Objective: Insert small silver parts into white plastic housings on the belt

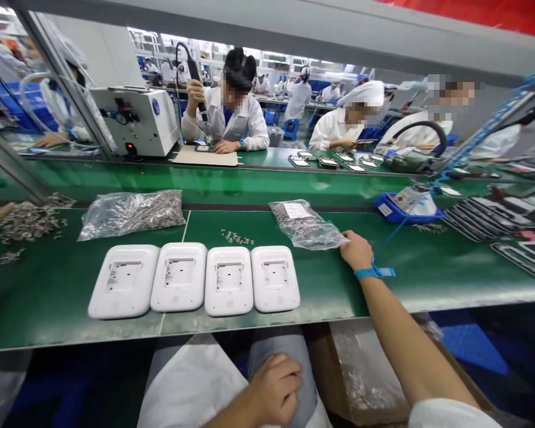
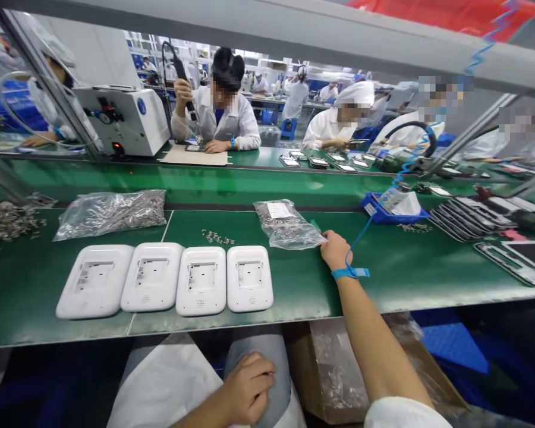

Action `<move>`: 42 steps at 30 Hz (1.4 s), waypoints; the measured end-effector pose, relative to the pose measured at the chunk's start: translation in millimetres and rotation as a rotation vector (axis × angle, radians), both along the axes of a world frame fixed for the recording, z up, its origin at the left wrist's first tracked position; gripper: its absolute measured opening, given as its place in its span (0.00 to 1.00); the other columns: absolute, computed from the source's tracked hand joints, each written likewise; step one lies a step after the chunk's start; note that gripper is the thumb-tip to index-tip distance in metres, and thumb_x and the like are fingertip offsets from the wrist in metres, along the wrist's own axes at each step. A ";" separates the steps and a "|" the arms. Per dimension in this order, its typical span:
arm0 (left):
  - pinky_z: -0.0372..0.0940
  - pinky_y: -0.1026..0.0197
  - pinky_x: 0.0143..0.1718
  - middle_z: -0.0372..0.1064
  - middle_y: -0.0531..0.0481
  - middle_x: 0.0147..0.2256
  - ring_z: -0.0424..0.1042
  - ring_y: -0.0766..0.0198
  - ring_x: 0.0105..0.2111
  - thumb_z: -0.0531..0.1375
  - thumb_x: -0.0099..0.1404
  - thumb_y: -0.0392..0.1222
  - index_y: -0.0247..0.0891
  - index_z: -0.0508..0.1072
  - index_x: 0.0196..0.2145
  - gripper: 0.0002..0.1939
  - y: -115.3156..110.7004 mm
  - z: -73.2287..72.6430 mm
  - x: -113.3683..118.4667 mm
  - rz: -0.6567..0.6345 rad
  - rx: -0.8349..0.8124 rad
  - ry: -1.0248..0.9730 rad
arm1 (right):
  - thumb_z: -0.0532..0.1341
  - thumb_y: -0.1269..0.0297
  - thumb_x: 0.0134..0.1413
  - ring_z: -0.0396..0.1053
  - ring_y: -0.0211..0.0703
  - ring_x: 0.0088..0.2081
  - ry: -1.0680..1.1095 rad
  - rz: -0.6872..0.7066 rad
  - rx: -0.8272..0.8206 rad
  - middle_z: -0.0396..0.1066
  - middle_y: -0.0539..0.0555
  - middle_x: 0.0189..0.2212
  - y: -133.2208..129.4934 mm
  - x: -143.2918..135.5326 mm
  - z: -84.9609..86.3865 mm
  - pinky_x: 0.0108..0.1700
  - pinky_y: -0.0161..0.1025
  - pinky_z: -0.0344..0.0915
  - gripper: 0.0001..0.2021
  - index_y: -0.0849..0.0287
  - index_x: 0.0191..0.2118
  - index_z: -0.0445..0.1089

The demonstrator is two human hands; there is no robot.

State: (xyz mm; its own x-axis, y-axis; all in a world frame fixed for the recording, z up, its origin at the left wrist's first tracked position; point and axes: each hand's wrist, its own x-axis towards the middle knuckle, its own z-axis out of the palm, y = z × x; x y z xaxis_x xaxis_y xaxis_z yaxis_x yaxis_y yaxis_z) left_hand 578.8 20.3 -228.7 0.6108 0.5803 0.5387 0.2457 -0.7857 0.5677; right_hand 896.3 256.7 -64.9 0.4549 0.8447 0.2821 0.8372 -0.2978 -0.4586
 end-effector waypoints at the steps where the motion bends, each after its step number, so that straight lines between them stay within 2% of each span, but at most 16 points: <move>1: 0.71 0.57 0.36 0.74 0.46 0.38 0.70 0.61 0.33 0.58 0.58 0.34 0.39 0.76 0.33 0.07 -0.1 -0.5 -0.1 0.002 0.004 0.019 | 0.59 0.69 0.47 0.69 0.53 0.36 0.018 -0.036 0.039 0.73 0.62 0.32 -1.5 1.5 -1.0 0.43 0.44 0.63 0.09 0.60 0.35 0.75; 4: 0.71 0.58 0.37 0.74 0.46 0.39 0.70 0.62 0.35 0.59 0.57 0.34 0.39 0.76 0.32 0.06 0.1 -1.5 -1.0 0.000 -0.001 0.047 | 0.58 0.64 0.50 0.65 0.51 0.32 0.075 -0.191 0.250 0.68 0.59 0.27 -5.8 7.8 5.5 0.42 0.47 0.63 0.06 0.59 0.31 0.69; 7: 0.71 0.58 0.37 0.75 0.45 0.39 0.71 0.62 0.34 0.60 0.55 0.34 0.38 0.75 0.32 0.06 2.5 -1.5 0.6 -0.036 0.015 0.052 | 0.53 0.60 0.56 0.64 0.50 0.32 0.106 -0.323 0.550 0.64 0.56 0.28 -0.8 9.1 24.0 0.41 0.49 0.63 0.07 0.58 0.35 0.63; 10: 0.70 0.58 0.36 0.75 0.44 0.38 0.71 0.62 0.33 0.62 0.55 0.38 0.38 0.75 0.31 0.05 4.0 5.4 2.7 -0.093 0.049 0.065 | 0.52 0.56 0.61 0.64 0.47 0.33 0.120 -0.292 0.776 0.63 0.56 0.32 17.7 -4.6 40.7 0.39 0.46 0.63 0.10 0.57 0.39 0.60; 12: 0.70 0.58 0.36 0.75 0.44 0.37 0.72 0.62 0.33 0.63 0.56 0.41 0.39 0.75 0.32 0.06 2.3 19.1 -0.9 -0.077 0.088 0.065 | 0.52 0.51 0.63 0.64 0.46 0.34 0.104 -0.203 0.929 0.62 0.56 0.33 32.5 -20.7 43.1 0.39 0.45 0.64 0.13 0.57 0.39 0.59; 14: 0.70 0.55 0.37 0.74 0.45 0.35 0.73 0.60 0.34 0.62 0.57 0.41 0.40 0.74 0.35 0.07 0.1 43.9 -12.0 0.058 0.186 -0.005 | 0.52 0.46 0.66 0.63 0.46 0.32 0.050 -0.145 1.079 0.59 0.55 0.31 43.3 -36.2 37.8 0.37 0.45 0.63 0.17 0.56 0.37 0.58; 15: 0.70 0.53 0.39 0.73 0.45 0.36 0.73 0.58 0.36 0.61 0.58 0.40 0.40 0.74 0.38 0.09 0.5 60.8 -20.3 0.182 0.252 -0.059 | 0.51 0.44 0.67 0.61 0.46 0.31 0.006 -0.135 1.132 0.57 0.53 0.29 46.1 -41.8 33.4 0.35 0.45 0.61 0.19 0.55 0.35 0.57; 17: 0.69 0.47 0.45 0.72 0.41 0.41 0.72 0.52 0.43 0.60 0.58 0.39 0.38 0.71 0.48 0.19 7.9 101.6 -38.8 0.506 0.379 -0.137 | 0.48 0.41 0.69 0.59 0.45 0.30 -0.080 -0.150 1.159 0.53 0.51 0.28 46.4 -46.7 24.2 0.35 0.45 0.60 0.21 0.53 0.32 0.55; 19: 0.66 0.40 0.53 0.65 0.35 0.51 0.68 0.44 0.53 0.64 0.58 0.42 0.39 0.64 0.57 0.30 27.0 144.7 -53.2 0.881 0.363 -0.007 | 0.46 0.41 0.70 0.60 0.44 0.32 -0.120 -0.140 1.142 0.52 0.51 0.30 41.5 -44.5 18.0 0.36 0.45 0.60 0.22 0.53 0.33 0.55; 20: 0.64 0.36 0.55 0.61 0.32 0.55 0.64 0.40 0.57 0.66 0.57 0.47 0.40 0.60 0.60 0.36 40.1 163.8 -56.9 1.017 0.337 0.085 | 0.46 0.41 0.71 0.60 0.44 0.32 -0.115 -0.122 1.140 0.52 0.51 0.30 38.2 -42.3 16.8 0.37 0.45 0.61 0.22 0.54 0.34 0.55; 22: 0.54 0.27 0.60 0.51 0.27 0.61 0.55 0.31 0.63 0.66 0.55 0.60 0.35 0.52 0.65 0.49 68.8 192.5 -56.3 1.107 0.235 0.311 | 0.46 0.43 0.72 0.61 0.42 0.33 -0.061 -0.101 1.149 0.53 0.51 0.31 31.8 -38.9 18.1 0.38 0.44 0.62 0.21 0.55 0.36 0.55; 24: 0.44 0.18 0.61 0.43 0.24 0.64 0.46 0.25 0.66 0.65 0.52 0.69 0.34 0.48 0.68 0.58 93.9 208.6 -48.5 1.130 0.092 0.508 | 0.46 0.44 0.73 0.61 0.41 0.32 -0.015 -0.098 1.158 0.53 0.51 0.31 27.2 -39.1 22.7 0.38 0.43 0.62 0.20 0.56 0.36 0.55; 27: 0.42 0.16 0.59 0.35 0.27 0.68 0.40 0.24 0.67 0.64 0.51 0.73 0.38 0.45 0.70 0.61 116.7 217.8 -35.2 1.195 -0.117 0.643 | 0.47 0.44 0.73 0.60 0.40 0.32 0.026 -0.105 1.123 0.55 0.52 0.31 24.0 -43.4 29.4 0.37 0.42 0.62 0.21 0.57 0.37 0.56; 31: 0.47 0.19 0.58 0.30 0.26 0.69 0.40 0.25 0.67 0.62 0.53 0.74 0.39 0.40 0.71 0.61 124.3 219.7 -30.9 1.261 -0.283 0.632 | 0.47 0.44 0.73 0.59 0.39 0.29 0.053 -0.097 1.093 0.55 0.52 0.30 23.9 -45.1 31.4 0.35 0.42 0.61 0.21 0.58 0.37 0.58; 37: 0.48 0.21 0.60 0.29 0.27 0.70 0.40 0.25 0.68 0.62 0.53 0.74 0.39 0.40 0.71 0.62 113.6 218.0 -43.1 1.267 -0.290 0.648 | 0.51 0.47 0.72 0.61 0.41 0.32 0.100 -0.049 1.121 0.57 0.54 0.33 26.8 -41.3 25.8 0.38 0.44 0.62 0.19 0.60 0.39 0.59; 42: 0.52 0.22 0.60 0.31 0.26 0.70 0.40 0.24 0.68 0.62 0.53 0.74 0.38 0.40 0.71 0.62 100.8 220.2 -66.0 1.296 -0.271 0.663 | 0.51 0.49 0.72 0.61 0.41 0.31 0.108 -0.070 1.108 0.58 0.54 0.32 25.0 -45.8 27.4 0.38 0.44 0.62 0.17 0.59 0.38 0.59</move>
